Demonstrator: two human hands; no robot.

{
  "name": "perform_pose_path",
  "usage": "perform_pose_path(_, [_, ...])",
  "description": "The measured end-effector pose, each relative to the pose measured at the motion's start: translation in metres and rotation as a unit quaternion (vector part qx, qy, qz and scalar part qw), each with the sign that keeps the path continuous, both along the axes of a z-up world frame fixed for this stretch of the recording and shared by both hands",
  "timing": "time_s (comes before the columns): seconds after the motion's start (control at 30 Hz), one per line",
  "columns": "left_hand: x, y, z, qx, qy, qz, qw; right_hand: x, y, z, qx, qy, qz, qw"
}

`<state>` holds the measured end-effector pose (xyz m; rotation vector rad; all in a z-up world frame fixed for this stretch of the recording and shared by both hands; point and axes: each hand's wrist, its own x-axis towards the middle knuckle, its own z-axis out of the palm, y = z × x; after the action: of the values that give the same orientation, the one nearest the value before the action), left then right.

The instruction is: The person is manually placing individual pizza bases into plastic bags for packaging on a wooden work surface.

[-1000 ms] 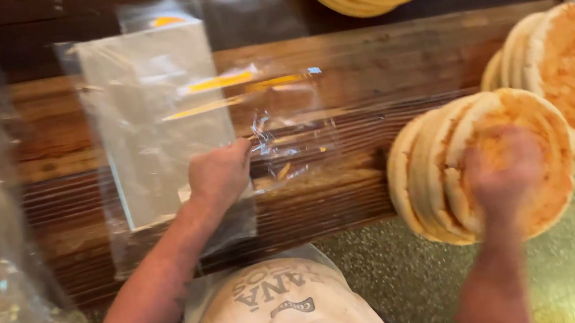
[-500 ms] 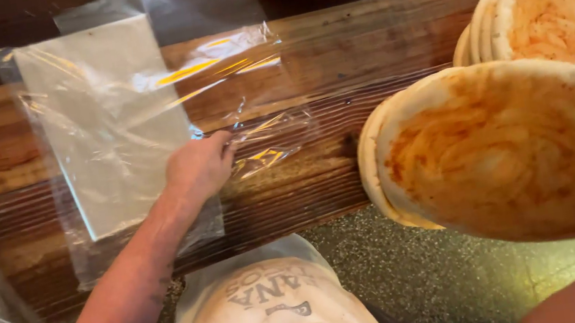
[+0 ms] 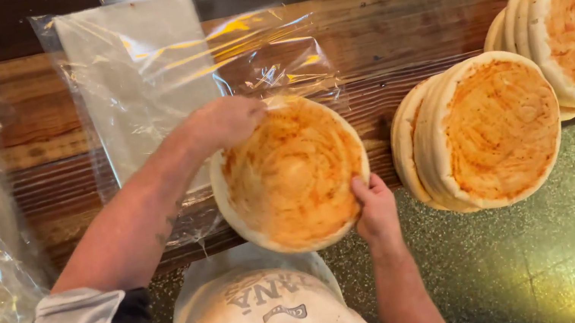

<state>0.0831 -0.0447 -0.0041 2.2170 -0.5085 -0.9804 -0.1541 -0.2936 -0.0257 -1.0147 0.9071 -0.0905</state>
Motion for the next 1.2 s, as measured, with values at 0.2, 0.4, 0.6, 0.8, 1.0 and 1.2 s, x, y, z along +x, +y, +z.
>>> perform_pose_path(0.2, [-0.054, 0.023, -0.016, 0.008, -0.450, -0.101, 0.887, 0.088, -0.006, 0.025, -0.565, -0.089, 0.200, 0.795])
perform_pose_path(0.4, [-0.091, 0.084, -0.061, 0.243, -0.525, 0.123, 0.806, 0.113, -0.065, -0.036, -0.725, 0.010, 0.383, 0.572])
perform_pose_path(0.6, [-0.188, 0.064, -0.007, 0.318, -0.429, 0.147, 0.832, 0.009, -0.071, -0.023, -0.703, -0.015, 0.447, 0.553])
perform_pose_path(0.8, [-0.210, 0.048, 0.102, 0.109, 0.050, 0.349, 0.929, -0.011, -0.080, 0.083, -0.289, 0.097, 0.498, 0.812])
perform_pose_path(1.0, [-0.088, 0.076, 0.240, -0.366, -0.180, 0.412, 0.815, 0.133, -0.033, 0.224, -0.284, -0.338, 0.213, 0.871])
perform_pose_path(1.2, [0.102, 0.121, 0.261, -0.466, -0.094, 0.564, 0.675, 0.322, 0.032, 0.277, -0.113, -0.438, 0.136, 0.881])
